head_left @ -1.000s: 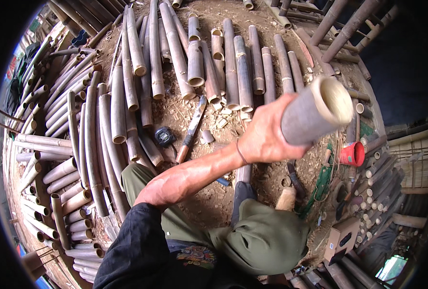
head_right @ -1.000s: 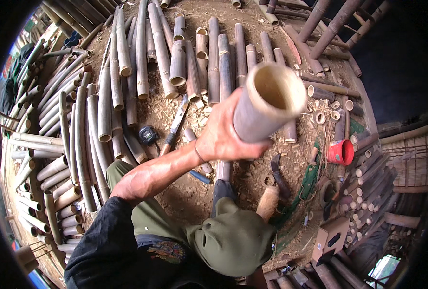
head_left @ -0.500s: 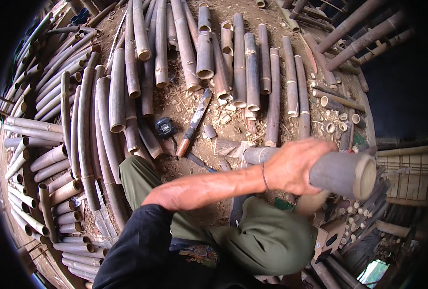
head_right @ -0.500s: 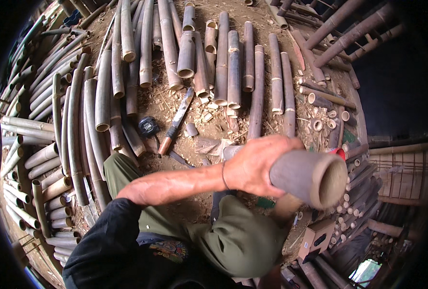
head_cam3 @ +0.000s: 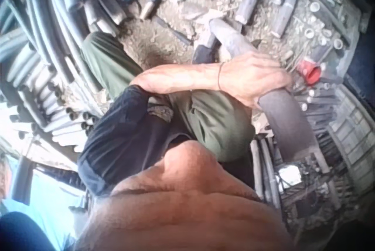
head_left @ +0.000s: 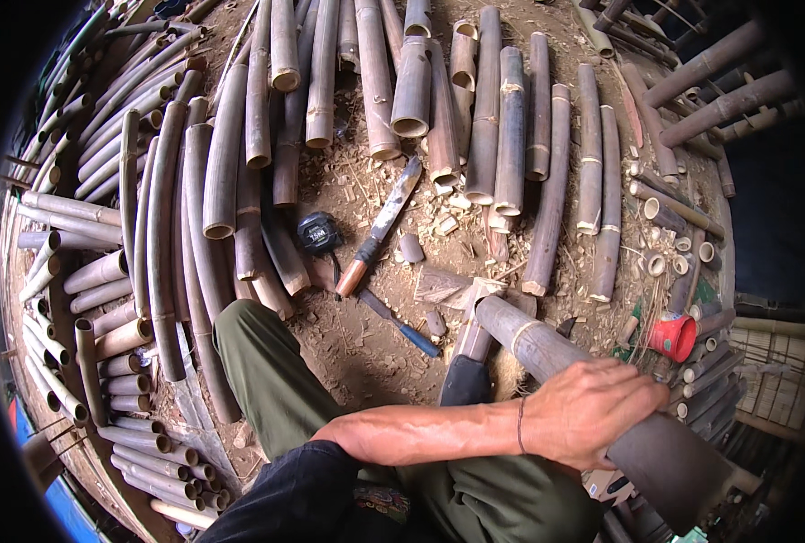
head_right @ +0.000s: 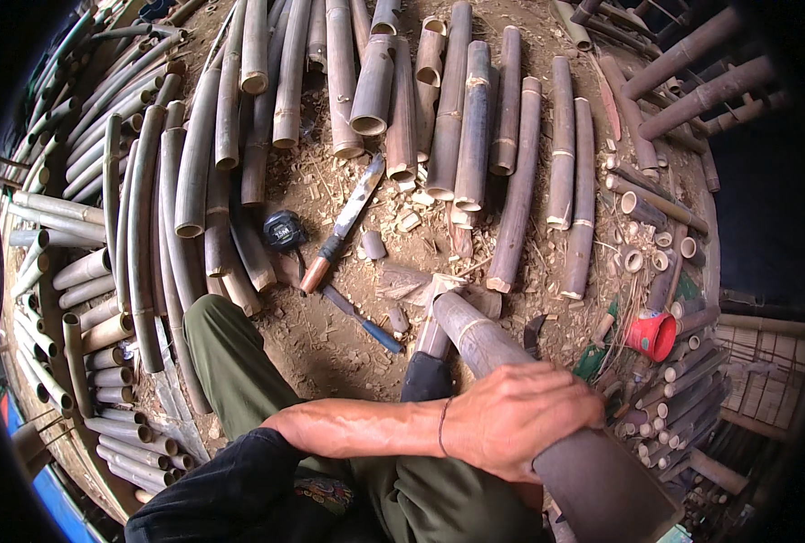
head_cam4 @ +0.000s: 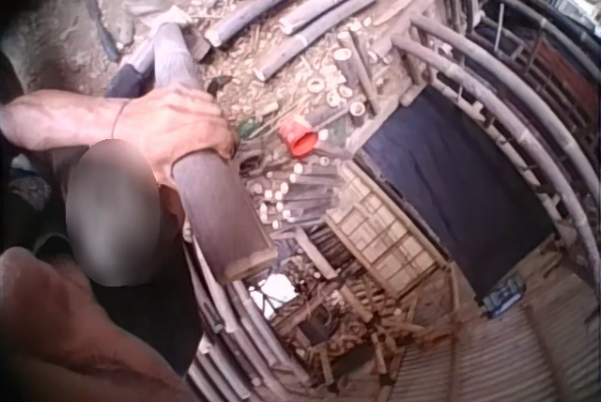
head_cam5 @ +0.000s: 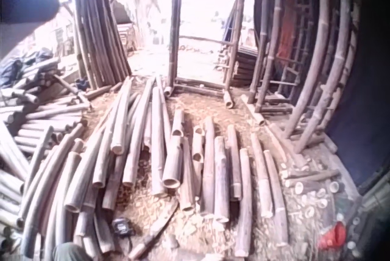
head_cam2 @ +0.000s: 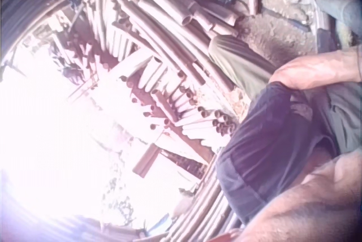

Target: The person sits on the ground surrounded by bamboo pieces and uses a knife to carve and smooth the ends of bamboo segments. They repeatedly pick up a piece, shave the rim, and place it back down among the others.

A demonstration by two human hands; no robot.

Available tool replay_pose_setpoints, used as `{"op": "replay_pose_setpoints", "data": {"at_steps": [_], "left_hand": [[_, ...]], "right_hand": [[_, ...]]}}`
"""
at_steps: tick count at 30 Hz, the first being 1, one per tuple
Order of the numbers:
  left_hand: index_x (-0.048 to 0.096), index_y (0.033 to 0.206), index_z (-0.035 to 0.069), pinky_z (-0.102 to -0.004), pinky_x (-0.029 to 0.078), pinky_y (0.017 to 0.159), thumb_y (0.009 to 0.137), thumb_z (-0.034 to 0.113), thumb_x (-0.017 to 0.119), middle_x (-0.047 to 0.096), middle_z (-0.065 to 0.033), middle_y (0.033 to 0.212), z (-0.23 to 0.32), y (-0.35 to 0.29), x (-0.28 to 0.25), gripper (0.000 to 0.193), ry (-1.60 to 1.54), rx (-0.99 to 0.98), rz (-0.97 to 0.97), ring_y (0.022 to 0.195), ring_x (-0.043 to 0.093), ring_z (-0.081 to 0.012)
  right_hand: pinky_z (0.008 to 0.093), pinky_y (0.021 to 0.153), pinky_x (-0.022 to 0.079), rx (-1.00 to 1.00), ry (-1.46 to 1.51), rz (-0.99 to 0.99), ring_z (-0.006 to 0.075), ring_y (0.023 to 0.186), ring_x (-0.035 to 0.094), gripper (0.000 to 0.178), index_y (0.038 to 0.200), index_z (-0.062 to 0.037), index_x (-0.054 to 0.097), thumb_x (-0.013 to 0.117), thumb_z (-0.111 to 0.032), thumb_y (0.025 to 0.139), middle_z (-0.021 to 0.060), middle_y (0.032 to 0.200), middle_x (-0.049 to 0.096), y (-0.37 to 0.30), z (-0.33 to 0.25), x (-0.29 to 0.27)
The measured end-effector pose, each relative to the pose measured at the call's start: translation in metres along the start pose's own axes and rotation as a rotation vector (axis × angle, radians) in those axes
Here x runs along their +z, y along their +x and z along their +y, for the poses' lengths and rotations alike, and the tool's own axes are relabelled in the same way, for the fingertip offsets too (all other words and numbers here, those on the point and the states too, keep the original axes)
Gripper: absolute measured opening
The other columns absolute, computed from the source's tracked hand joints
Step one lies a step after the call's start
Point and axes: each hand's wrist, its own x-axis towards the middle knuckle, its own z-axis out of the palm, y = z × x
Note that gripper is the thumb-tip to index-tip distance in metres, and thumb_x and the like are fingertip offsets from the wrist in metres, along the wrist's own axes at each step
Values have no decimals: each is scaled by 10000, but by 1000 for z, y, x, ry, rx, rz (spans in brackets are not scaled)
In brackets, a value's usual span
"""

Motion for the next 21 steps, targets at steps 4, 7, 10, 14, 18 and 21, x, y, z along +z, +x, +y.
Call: {"op": "replay_pose_setpoints", "data": {"at_steps": [4,7,10,14,18,21], "left_hand": [[543,1127,-28,-387,490,725,536,369,784,601,-145,984,-7,5,2,751,9,4,43,871,612,-307],[540,1144,-41,-386,489,737,517,359,786,597,-146,1010,-11,15,-4,784,-23,-69,8,892,606,-302],[535,1156,-48,-385,487,738,498,335,783,591,-138,1008,-12,16,-5,801,-25,-79,9,891,602,-296],[536,1151,-47,-373,481,720,485,303,771,578,-121,968,-14,14,-4,789,4,-7,126,859,592,-280],[539,1149,-47,-362,474,695,541,285,744,578,-118,957,-14,16,-4,723,-2,-50,44,837,587,-268],[541,1151,-44,-357,471,683,603,258,709,581,-110,934,-15,17,1,648,9,-52,54,815,586,-266]], "right_hand": [[430,967,449,-27,-29,-62,405,1153,546,616,1397,-12,428,650,-276,886,253,1282,542,12,-6,6],[429,965,451,-27,-42,-96,405,1151,549,610,1397,-13,429,648,-271,889,254,1280,544,14,-5,7],[427,962,452,-30,-52,-123,406,1149,551,604,1397,-13,429,645,-266,892,255,1277,547,15,-6,6],[425,959,454,-34,-64,-148,407,1146,554,597,1397,-14,429,642,-260,897,257,1273,551,13,-5,5],[423,956,456,-36,-71,-167,408,1143,557,589,1397,-14,429,638,-253,901,258,1269,555,12,-5,4],[422,953,457,-32,-81,-175,409,1140,560,583,1397,-15,430,636,-249,904,259,1267,558,8,-3,1]]}}
